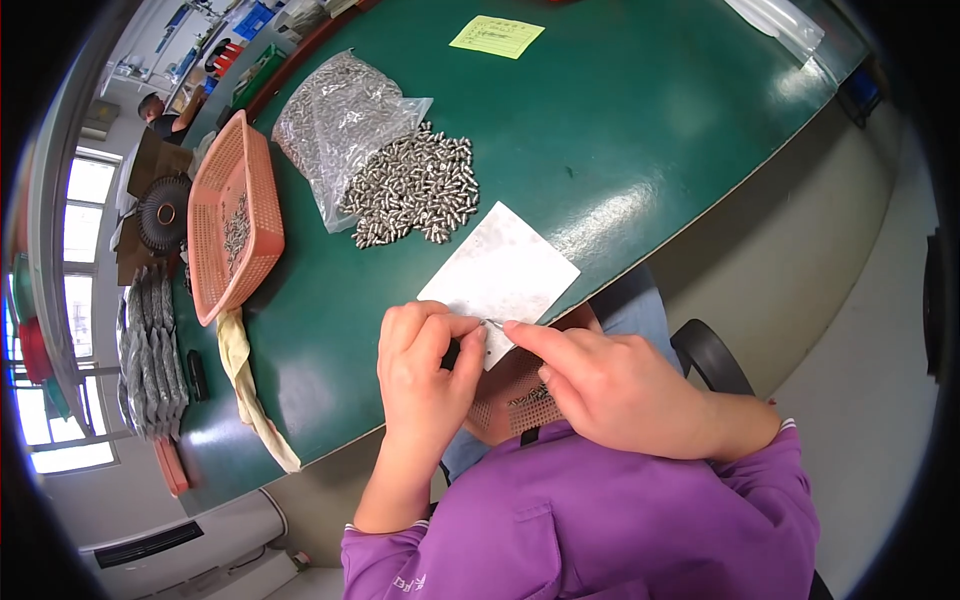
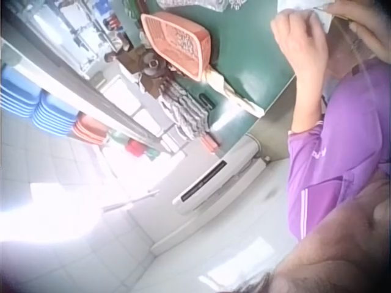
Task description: Inspecting and counting small metal pins/components against a paper log and a yellow sticky note at a workbench.
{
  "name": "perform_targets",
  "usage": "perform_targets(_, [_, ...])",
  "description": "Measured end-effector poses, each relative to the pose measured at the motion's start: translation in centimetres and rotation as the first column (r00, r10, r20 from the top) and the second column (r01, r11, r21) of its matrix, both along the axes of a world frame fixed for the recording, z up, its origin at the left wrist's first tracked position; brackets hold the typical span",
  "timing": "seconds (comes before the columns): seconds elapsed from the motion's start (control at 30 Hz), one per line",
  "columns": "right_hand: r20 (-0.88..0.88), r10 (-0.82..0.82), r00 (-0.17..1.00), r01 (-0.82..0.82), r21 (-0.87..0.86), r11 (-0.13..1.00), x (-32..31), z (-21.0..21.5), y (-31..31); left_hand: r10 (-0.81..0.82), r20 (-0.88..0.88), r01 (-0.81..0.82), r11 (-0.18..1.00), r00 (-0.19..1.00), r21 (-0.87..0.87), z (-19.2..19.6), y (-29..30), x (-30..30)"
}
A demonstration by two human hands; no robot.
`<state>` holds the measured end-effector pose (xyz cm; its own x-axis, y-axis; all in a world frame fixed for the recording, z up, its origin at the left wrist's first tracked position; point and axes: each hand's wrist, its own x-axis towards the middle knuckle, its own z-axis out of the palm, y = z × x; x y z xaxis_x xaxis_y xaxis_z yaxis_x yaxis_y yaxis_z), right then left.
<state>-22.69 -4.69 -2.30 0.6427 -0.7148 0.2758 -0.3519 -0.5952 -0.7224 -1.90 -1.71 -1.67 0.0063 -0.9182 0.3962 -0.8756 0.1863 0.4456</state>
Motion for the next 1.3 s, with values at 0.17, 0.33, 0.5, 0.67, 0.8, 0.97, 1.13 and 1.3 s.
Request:
perform_targets(0.17, [0.001,0.024,1.0,-0.024,-0.011,1.0,0.2,-0.2,-0.1,-0.019,-0.005,0.019,0.999,1.0,-0.037,-0.2,-0.2,0.1])
perform_targets(0.33, [0.026,0.023,0.999,-0.021,-0.057,0.998,0.3,-0.2,-0.1,-0.03,0.005,0.03,1.0,1.0,-0.009,0.2,-0.4,0.1])
perform_targets(0.5, [-0.03,0.068,0.997,-0.068,0.002,0.998,0.2,0.6,-0.7,-0.035,-0.012,0.035,0.999,0.999,0.025,0.4,-0.5,0.2])
perform_targets(0.67, [-0.178,0.096,0.979,-0.104,-0.036,0.994,0.4,1.9,-0.8,-0.038,-0.024,0.039,0.999,0.999,0.033,0.5,-0.5,0.3])
perform_targets(0.8, [-0.021,0.068,0.997,-0.068,0.007,0.998,0.2,0.7,-1.0,-0.092,-0.02,0.093,0.994,0.996,0.057,1.0,0.1,0.2])
perform_targets(0.97, [0.21,-0.071,0.975,0.04,0.146,0.988,-1.3,0.7,-1.3,-0.149,-0.187,0.197,0.941,0.971,0.276,3.9,1.2,0.4])
perform_targets(1.13, [0.21,-0.061,0.976,0.033,0.137,0.99,-1.7,0.8,-1.4,0.128,-0.009,-0.126,0.984,0.992,0.129,2.1,-4.1,2.5])
perform_targets(1.3, [0.193,-0.05,0.98,0.021,0.148,0.989,-1.7,0.6,-1.2,0.112,0.094,-0.118,0.991,0.989,0.06,0.8,-6.5,2.7])
